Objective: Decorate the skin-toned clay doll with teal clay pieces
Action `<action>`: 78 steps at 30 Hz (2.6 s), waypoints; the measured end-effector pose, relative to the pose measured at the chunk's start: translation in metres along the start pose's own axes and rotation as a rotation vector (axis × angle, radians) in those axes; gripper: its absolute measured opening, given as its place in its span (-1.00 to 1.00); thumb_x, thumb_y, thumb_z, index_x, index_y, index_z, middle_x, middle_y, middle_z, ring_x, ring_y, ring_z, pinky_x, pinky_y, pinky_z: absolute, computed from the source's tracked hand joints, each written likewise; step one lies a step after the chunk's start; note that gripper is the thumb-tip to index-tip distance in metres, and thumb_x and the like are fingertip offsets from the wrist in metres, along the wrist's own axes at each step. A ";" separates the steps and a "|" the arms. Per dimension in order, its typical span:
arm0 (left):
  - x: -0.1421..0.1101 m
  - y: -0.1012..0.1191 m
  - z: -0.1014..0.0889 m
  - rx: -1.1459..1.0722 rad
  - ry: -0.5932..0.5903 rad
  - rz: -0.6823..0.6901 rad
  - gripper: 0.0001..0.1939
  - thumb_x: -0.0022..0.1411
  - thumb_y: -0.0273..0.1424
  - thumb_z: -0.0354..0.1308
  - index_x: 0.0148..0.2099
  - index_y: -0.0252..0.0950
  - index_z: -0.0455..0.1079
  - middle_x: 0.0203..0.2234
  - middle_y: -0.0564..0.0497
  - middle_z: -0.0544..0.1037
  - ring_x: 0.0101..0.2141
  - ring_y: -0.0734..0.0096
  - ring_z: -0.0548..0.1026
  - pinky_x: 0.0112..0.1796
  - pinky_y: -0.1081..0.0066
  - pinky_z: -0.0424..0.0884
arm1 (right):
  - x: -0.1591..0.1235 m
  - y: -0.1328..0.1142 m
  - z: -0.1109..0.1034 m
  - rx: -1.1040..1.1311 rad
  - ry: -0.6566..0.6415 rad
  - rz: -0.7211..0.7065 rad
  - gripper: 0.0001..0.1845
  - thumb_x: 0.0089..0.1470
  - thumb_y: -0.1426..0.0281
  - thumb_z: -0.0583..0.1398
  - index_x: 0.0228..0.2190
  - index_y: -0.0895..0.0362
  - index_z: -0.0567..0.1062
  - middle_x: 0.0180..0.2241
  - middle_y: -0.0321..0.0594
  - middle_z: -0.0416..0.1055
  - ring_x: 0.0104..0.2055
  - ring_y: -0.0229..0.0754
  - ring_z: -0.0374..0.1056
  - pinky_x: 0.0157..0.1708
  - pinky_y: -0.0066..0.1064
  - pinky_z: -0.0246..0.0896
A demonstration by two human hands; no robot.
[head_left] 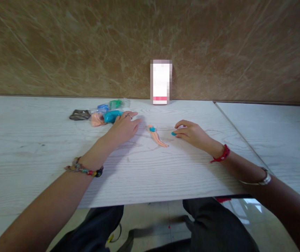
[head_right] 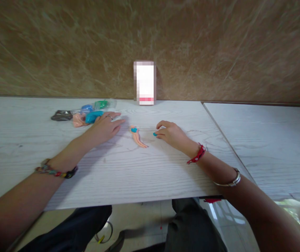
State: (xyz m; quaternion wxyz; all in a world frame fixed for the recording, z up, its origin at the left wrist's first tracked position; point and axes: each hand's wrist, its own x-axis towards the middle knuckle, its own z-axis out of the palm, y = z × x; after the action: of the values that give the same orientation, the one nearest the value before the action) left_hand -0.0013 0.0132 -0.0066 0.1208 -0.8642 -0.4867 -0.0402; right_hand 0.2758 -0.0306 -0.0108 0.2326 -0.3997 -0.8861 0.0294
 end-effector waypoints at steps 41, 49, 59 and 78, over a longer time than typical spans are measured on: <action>-0.001 -0.001 0.001 -0.032 -0.017 -0.017 -0.61 0.31 -0.42 -0.18 0.09 -0.24 0.32 0.10 -0.16 0.31 0.10 0.10 0.21 -0.04 0.15 0.26 | 0.007 -0.001 0.009 0.070 0.058 0.018 -0.89 0.00 0.49 0.21 -0.51 0.15 0.55 -0.44 -0.16 0.51 -0.35 -0.19 0.40 -0.30 -0.35 0.30; 0.000 -0.002 0.003 -0.015 -0.031 -0.019 -0.61 0.31 -0.40 -0.19 0.10 -0.23 0.30 0.10 -0.16 0.31 0.09 0.09 0.22 -0.07 0.15 0.28 | 0.001 0.000 -0.003 0.120 0.055 -0.009 -0.84 0.06 0.42 0.17 -0.42 0.13 0.58 -0.22 -0.11 0.46 -0.23 -0.21 0.39 -0.25 -0.35 0.35; -0.001 -0.002 0.002 -0.024 -0.037 -0.014 -0.61 0.31 -0.41 -0.19 0.11 -0.25 0.29 0.10 -0.18 0.30 0.10 0.09 0.21 -0.04 0.14 0.26 | -0.003 -0.002 0.000 -0.082 -0.118 -0.142 -0.73 0.13 0.39 0.10 -0.17 0.12 0.53 -0.05 -0.03 0.38 -0.04 -0.07 0.31 -0.10 -0.12 0.28; 0.000 0.000 0.000 -0.024 -0.074 -0.041 -0.61 0.33 -0.40 -0.21 0.12 -0.23 0.27 0.11 -0.13 0.29 0.11 0.11 0.19 -0.02 0.15 0.24 | -0.005 0.002 -0.018 0.055 -0.018 -0.070 -0.66 0.18 0.33 0.04 -0.06 0.09 0.45 -0.06 -0.07 0.40 -0.03 -0.16 0.31 -0.07 -0.24 0.30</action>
State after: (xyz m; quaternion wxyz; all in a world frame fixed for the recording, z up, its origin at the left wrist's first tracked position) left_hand -0.0013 0.0134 -0.0065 0.0915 -0.8563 -0.5081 -0.0166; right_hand 0.2879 -0.0350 0.0026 0.2365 -0.3614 -0.9006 0.0493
